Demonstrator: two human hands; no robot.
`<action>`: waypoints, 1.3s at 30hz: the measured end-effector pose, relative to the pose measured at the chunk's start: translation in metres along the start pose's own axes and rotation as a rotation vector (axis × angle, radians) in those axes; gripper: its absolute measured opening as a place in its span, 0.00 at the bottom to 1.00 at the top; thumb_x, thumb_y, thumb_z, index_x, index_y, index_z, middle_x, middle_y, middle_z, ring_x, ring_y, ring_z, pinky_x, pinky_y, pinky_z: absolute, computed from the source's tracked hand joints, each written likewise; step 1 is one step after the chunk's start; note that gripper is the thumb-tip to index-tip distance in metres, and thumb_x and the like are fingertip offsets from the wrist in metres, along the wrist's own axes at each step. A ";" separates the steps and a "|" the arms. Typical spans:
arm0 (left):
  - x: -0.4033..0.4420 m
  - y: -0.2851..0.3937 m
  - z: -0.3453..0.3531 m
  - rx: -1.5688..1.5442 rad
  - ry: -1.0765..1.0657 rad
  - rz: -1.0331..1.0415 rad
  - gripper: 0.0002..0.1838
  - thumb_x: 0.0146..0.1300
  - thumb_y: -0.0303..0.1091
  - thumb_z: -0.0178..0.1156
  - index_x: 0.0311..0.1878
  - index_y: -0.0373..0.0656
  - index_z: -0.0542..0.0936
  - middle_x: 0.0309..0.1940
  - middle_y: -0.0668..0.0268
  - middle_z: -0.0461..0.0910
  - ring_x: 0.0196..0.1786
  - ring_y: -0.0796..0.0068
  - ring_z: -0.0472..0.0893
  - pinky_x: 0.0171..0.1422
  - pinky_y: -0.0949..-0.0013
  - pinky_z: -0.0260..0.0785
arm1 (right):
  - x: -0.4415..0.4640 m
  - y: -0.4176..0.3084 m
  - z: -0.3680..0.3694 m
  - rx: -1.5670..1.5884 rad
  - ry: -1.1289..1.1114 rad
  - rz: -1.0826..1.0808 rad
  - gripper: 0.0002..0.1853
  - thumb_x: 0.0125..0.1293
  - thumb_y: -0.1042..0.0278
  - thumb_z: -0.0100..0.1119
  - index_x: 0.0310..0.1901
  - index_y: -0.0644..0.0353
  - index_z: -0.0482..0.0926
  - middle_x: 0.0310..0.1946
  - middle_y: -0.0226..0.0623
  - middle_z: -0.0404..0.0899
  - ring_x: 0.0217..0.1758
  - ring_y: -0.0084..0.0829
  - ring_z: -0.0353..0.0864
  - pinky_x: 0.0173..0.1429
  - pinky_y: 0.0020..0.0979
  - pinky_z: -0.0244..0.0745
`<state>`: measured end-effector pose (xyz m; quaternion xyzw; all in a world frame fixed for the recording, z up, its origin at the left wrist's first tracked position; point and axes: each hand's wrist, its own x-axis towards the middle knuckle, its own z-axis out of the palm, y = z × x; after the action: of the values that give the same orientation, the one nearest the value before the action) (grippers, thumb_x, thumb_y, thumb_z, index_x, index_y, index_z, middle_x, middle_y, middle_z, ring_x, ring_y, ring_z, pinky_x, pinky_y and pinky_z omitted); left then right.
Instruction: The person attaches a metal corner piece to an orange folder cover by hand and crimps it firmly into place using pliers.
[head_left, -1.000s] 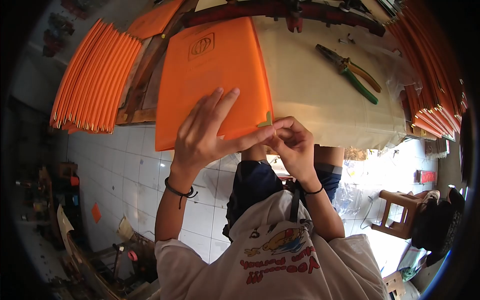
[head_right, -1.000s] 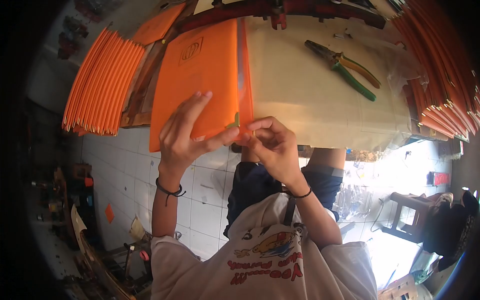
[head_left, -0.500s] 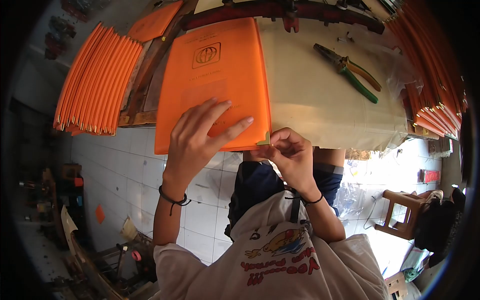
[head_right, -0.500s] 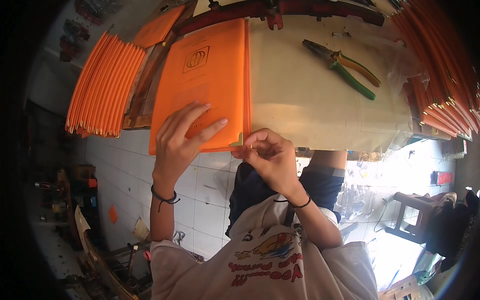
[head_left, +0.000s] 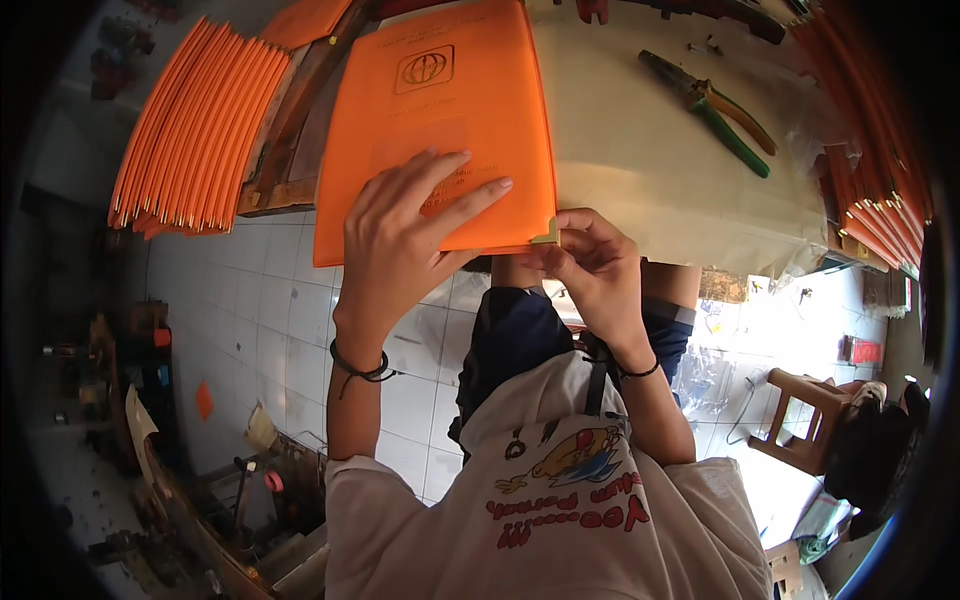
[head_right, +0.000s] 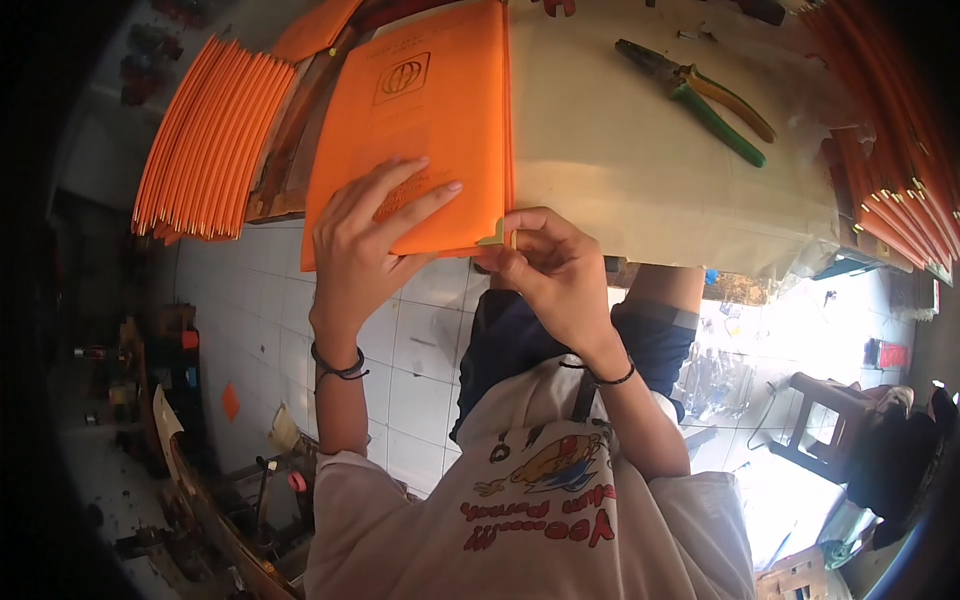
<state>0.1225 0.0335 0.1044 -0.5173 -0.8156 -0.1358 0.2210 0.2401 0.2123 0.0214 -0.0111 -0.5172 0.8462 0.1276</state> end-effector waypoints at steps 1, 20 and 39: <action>-0.001 0.000 0.000 -0.024 0.012 -0.020 0.33 0.42 0.33 0.78 0.58 0.62 0.86 0.56 0.66 0.81 0.55 0.60 0.83 0.57 0.57 0.77 | -0.001 -0.001 0.000 -0.019 0.006 0.013 0.13 0.71 0.79 0.59 0.56 0.71 0.74 0.46 0.46 0.87 0.50 0.33 0.88 0.57 0.32 0.85; -0.050 0.068 0.085 -1.458 0.247 -0.652 0.09 0.75 0.33 0.59 0.47 0.36 0.81 0.37 0.66 0.83 0.32 0.77 0.78 0.38 0.72 0.73 | 0.005 -0.027 -0.006 -0.182 -0.107 0.037 0.12 0.71 0.77 0.63 0.53 0.69 0.76 0.40 0.40 0.87 0.42 0.25 0.87 0.50 0.29 0.85; -0.031 0.057 0.075 -1.922 0.150 -0.730 0.11 0.69 0.22 0.63 0.52 0.31 0.79 0.44 0.61 0.84 0.43 0.70 0.85 0.50 0.70 0.81 | -0.007 -0.009 -0.013 -0.479 0.099 -0.223 0.13 0.61 0.79 0.73 0.47 0.67 0.85 0.41 0.39 0.88 0.42 0.28 0.90 0.47 0.28 0.88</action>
<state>0.1687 0.0675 0.0240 -0.1864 -0.4542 -0.8214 -0.2903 0.2509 0.2259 0.0228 -0.0255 -0.6938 0.6789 0.2388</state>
